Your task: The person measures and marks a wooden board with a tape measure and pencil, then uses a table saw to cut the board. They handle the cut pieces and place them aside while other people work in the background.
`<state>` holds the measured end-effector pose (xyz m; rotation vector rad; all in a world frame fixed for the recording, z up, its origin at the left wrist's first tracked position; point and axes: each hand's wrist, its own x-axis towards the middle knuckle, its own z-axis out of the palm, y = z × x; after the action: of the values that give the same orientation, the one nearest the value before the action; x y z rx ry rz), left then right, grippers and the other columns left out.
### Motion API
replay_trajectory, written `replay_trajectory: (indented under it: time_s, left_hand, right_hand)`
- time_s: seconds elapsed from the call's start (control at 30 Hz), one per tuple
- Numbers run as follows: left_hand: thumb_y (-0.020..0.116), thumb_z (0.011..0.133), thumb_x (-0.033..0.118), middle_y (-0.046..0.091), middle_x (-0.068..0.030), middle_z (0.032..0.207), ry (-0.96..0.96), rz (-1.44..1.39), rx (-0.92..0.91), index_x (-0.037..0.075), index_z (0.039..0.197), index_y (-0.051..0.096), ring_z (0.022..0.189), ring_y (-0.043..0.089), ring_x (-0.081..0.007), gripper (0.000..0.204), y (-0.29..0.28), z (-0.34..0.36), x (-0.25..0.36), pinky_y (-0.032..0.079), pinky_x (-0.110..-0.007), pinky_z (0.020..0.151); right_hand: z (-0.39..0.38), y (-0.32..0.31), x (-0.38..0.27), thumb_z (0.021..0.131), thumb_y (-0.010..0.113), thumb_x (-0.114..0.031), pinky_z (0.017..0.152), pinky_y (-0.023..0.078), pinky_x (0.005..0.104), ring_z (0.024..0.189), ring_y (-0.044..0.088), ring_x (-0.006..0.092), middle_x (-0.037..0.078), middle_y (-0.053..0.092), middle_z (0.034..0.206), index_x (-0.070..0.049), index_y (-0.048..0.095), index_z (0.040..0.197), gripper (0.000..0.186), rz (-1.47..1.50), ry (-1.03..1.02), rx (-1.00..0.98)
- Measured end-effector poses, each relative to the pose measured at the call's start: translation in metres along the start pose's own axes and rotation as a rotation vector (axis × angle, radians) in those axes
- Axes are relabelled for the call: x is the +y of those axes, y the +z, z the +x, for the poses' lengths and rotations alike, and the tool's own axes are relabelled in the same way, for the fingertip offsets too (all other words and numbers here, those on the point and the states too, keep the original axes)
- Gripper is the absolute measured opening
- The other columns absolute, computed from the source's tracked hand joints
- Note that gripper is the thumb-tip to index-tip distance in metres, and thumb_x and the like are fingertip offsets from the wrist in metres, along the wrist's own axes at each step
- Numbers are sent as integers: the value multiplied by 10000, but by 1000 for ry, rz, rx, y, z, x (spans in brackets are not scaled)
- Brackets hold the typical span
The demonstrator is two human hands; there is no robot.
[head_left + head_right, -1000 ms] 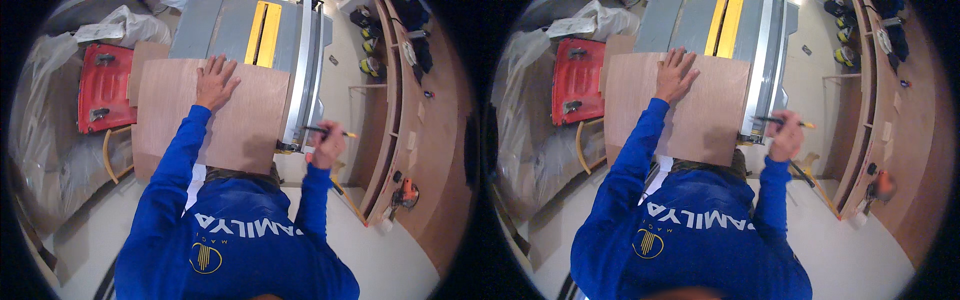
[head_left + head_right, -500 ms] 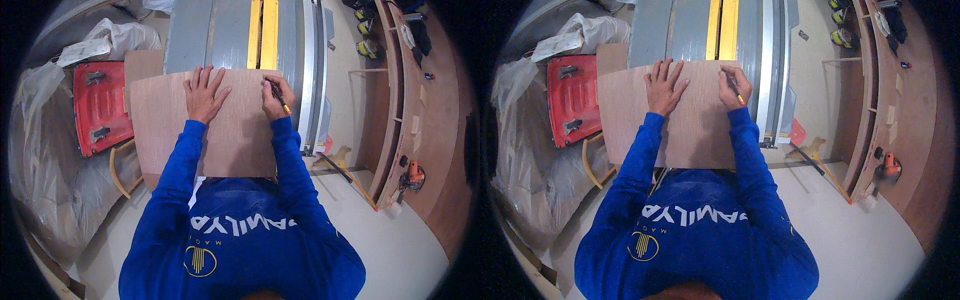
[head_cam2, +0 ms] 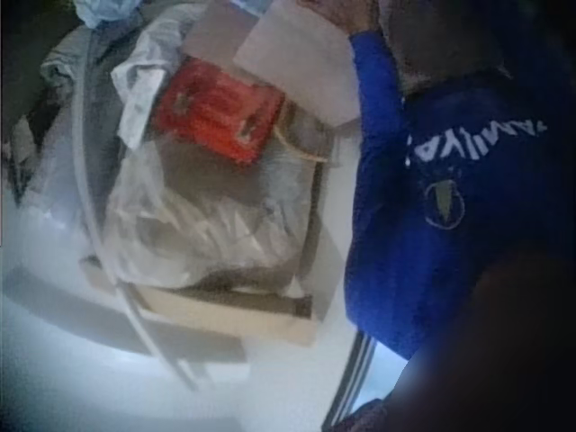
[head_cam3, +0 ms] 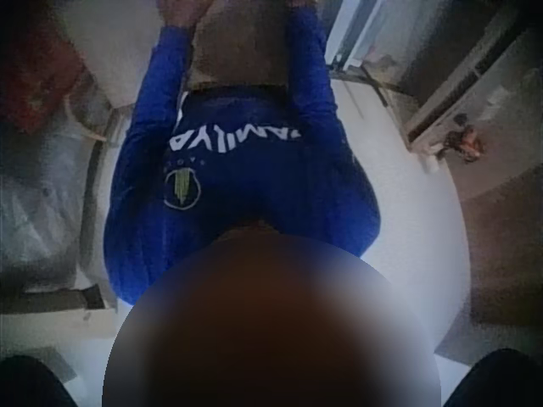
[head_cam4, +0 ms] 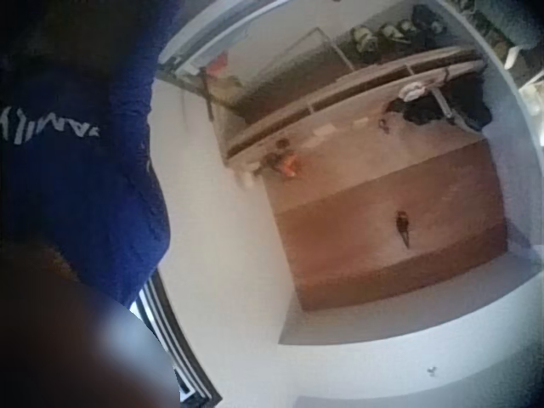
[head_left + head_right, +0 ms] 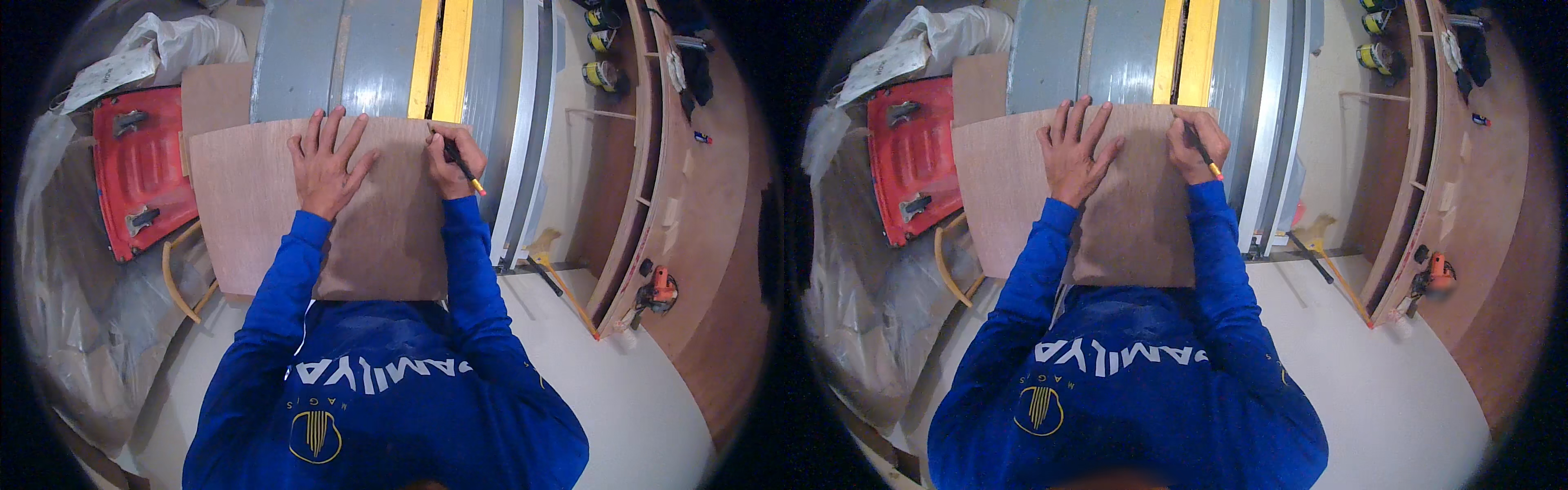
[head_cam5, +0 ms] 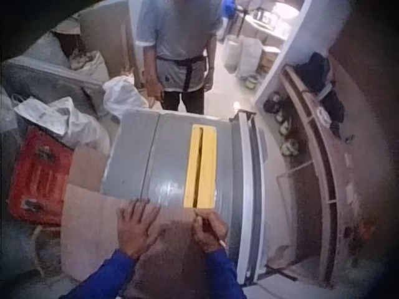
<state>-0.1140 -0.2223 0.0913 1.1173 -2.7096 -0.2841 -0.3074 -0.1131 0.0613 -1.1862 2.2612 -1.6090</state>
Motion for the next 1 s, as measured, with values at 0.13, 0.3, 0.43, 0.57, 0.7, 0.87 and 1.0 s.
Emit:
replay_trajectory:
  time_s: [0.13, 0.3, 0.43, 0.57, 0.7, 0.87, 1.0]
  left_hand:
    - [624, 919, 547, 475, -48, 1508, 1, -1, 6, 312, 1441, 554, 1410, 375, -318, 577, 0, 0, -2, 290, -530, 1049]
    - [634, 907, 557, 474, -47, 1508, 9, -21, 9, 315, 1445, 547, 1410, 375, -320, 596, 1, 0, -5, 290, -528, 1048]
    - [630, 908, 560, 468, -46, 1513, 3, -31, 3, 314, 1450, 541, 1414, 370, -323, 602, 1, -2, -6, 291, -535, 1048]
    - [613, 917, 569, 466, -48, 1515, 4, 6, -3, 313, 1452, 540, 1412, 374, -325, 598, 1, -3, -4, 289, -548, 1053]
    - [603, 925, 564, 465, -48, 1518, 6, -15, 13, 310, 1455, 537, 1413, 374, -329, 591, 1, -2, -3, 284, -552, 1060]
    - [596, 928, 564, 463, -44, 1520, 14, 19, 3, 311, 1462, 531, 1418, 366, -331, 594, 0, -4, -4, 281, -552, 1066]
    - [577, 936, 574, 453, -44, 1531, 10, 5, -3, 317, 1465, 528, 1433, 347, -324, 591, 1, -5, -5, 286, -562, 1064]
  right_hand:
    - [1, -1, -6, 889, 682, -43, 603, 470, 218, 642, 587, 64, 21, 689, 790, -35, 726, 966, 90, -4, 53, -32]
    - [1, 0, -12, 845, 697, -31, 626, 511, 285, 672, 653, 161, 106, 684, 791, -30, 721, 956, 113, 4, 128, -51]
    - [3, -1, -14, 851, 693, -38, 640, 516, 295, 677, 657, 172, 111, 684, 793, -30, 719, 957, 109, -39, 111, -56]
    - [1, -1, -12, 842, 698, -41, 663, 531, 303, 694, 673, 197, 115, 691, 801, -35, 715, 947, 106, -37, 116, -58]
    - [-1, 1, -6, 847, 696, -54, 662, 525, 287, 699, 660, 165, 88, 683, 790, -38, 716, 929, 85, -32, 117, -49]
    - [-2, 4, -2, 822, 696, -42, 674, 543, 296, 711, 690, 192, 109, 702, 813, -61, 712, 911, 93, -67, 63, -5]
    - [-3, -10, -21, 868, 667, -54, 672, 538, 297, 691, 676, 210, 114, 698, 839, -22, 695, 988, 127, 43, 226, -52]
